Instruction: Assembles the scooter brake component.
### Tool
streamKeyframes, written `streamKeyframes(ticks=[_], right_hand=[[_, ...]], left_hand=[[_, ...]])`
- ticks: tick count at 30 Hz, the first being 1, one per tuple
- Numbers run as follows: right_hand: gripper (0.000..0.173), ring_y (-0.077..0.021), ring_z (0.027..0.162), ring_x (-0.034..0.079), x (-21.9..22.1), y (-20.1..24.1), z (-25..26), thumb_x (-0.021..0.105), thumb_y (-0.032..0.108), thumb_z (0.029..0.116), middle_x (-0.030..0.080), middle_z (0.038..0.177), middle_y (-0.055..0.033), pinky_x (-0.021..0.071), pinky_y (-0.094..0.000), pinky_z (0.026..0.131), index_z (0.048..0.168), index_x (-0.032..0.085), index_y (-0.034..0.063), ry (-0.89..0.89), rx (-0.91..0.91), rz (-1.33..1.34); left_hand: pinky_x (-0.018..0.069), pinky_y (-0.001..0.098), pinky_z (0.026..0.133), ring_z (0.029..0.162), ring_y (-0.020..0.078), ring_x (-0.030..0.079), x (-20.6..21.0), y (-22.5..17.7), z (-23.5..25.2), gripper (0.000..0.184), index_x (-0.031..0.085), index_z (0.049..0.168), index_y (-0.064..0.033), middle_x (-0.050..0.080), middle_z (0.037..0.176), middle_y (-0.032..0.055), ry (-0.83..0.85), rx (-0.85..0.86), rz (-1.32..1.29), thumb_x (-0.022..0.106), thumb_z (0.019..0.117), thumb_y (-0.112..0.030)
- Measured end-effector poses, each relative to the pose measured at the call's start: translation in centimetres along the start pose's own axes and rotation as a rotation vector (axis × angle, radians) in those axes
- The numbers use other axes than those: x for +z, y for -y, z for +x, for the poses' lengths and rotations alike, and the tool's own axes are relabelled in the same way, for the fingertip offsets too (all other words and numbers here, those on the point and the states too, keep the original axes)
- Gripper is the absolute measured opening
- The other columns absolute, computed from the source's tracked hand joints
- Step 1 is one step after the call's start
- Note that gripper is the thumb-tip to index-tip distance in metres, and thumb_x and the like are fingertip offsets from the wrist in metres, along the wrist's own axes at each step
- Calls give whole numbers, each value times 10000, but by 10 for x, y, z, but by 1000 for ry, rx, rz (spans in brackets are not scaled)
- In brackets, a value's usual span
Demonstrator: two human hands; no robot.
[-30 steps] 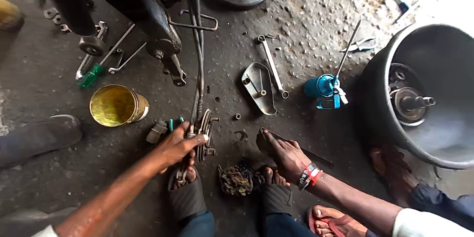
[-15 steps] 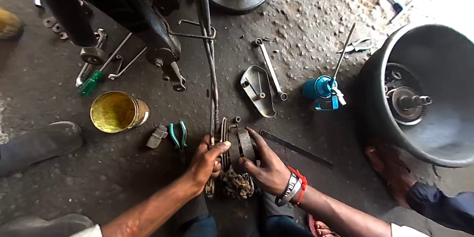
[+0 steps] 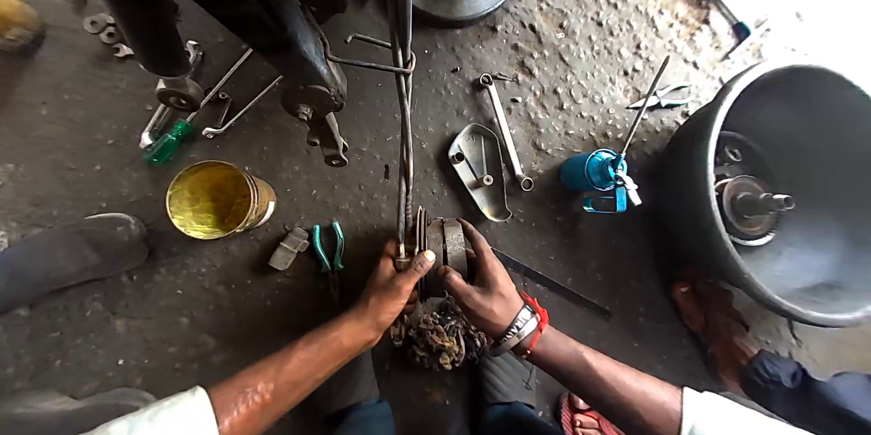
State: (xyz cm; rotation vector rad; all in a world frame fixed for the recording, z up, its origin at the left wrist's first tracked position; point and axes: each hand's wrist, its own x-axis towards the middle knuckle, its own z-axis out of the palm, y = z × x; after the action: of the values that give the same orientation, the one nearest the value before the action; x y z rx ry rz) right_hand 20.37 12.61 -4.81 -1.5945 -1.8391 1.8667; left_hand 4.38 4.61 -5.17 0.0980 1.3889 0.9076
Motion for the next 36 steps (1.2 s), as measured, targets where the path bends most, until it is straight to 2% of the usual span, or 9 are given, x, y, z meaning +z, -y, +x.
streamKeyframes(ticks=[2,5,10,16,20,23,26,29,36], right_hand=[[798,-149,877,729,2,-3,-3,708,212,877,733,1084,-77,619,-386,810,1583,338,172,-52,-12,20],[785,-130,921,731,2,-6,-3,712,154,867,729,1135,-75,619,-351,841,1572,367,141,-71,-42,92],[804,-159,948,743,3,-3,-2,766,89,899,733,1163,-92,620,-341,886,1576,335,140,5,39,249],[504,-159,958,706,1,-8,8,555,11,984,723,1162,-98,587,-346,859,1478,543,106,-44,118,496],[321,-97,646,589,24,5,16,400,101,1050,652,823,-35,520,-282,607,1237,659,68,-284,187,554],[514,-127,448,449,33,2,41,316,415,1093,489,553,-13,408,-330,448,800,604,105,-393,385,419],[568,-196,476,504,37,-9,54,388,490,1073,540,569,-67,436,-422,478,750,634,91,-420,419,268],[466,-137,502,542,40,-21,54,465,354,1044,578,570,-6,457,-399,517,692,660,119,-510,277,217],[446,-44,528,550,38,-41,55,459,354,1010,579,574,53,467,-323,526,671,650,136,-562,43,147]], left_hand=[[561,276,692,788,111,651,-4,0,-1,574,462,1382,-132,666,961,48,-24,52,120,772,925,-287],[591,302,830,940,126,697,-3,0,0,694,444,1408,-100,694,1090,65,-48,101,213,844,861,-250],[524,251,606,675,103,602,-8,1,-1,597,482,1372,-122,662,956,52,-22,67,168,810,895,-270],[416,228,448,496,89,476,-13,0,2,511,583,1269,-132,647,835,52,-44,34,149,845,861,-296],[413,226,417,459,85,468,-15,3,5,452,620,1170,-103,645,774,48,-71,77,132,869,833,-273],[399,223,393,431,85,446,-21,3,6,401,632,1122,-96,642,755,53,-49,70,109,866,830,-241],[396,215,392,437,72,451,-30,4,9,409,636,1072,-93,638,742,37,-18,74,91,888,791,-251],[459,227,423,478,79,523,-29,12,8,436,638,1080,-80,673,782,34,-14,118,102,895,772,-252],[527,253,448,514,107,598,-16,28,3,482,652,1103,-63,708,812,31,-81,279,185,904,764,-295]])
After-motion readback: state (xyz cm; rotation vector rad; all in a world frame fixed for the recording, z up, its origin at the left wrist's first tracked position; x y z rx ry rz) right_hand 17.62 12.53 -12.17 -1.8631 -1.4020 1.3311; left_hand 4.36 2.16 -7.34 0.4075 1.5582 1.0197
